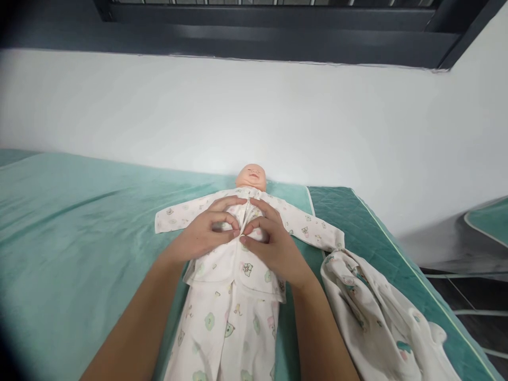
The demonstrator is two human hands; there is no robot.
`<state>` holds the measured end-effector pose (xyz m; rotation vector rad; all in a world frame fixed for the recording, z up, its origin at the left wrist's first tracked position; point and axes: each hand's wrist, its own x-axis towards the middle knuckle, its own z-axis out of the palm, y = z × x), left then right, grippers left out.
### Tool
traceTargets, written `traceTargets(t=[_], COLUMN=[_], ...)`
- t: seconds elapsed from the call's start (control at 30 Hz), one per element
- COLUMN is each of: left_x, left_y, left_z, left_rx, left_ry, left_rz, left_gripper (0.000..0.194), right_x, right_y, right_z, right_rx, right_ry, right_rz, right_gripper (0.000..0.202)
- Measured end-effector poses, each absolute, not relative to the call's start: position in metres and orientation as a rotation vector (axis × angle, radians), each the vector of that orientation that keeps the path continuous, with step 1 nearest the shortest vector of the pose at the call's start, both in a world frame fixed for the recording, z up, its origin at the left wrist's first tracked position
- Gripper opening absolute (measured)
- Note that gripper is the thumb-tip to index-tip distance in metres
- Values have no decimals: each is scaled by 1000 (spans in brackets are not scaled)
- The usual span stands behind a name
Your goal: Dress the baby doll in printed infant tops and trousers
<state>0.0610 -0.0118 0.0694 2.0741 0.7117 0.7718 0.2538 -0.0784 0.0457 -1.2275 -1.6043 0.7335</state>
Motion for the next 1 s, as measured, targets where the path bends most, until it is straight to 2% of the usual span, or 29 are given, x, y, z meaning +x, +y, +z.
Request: traceTargets(t=[0.7,1.0], left_x=[59,58], left_y=[-9,-7], left_z=[71,66], left_rx=[2035,2024], left_ry=[656,684], left_rz=[728,731], left_gripper=[15,13], right_x=[245,253], right_y=[-79,-79], right_z=[46,47], right_rx=[-1278,-1215], right_ry=[-1491,-1516], right_rz=[675,764], right_gripper=[10,6])
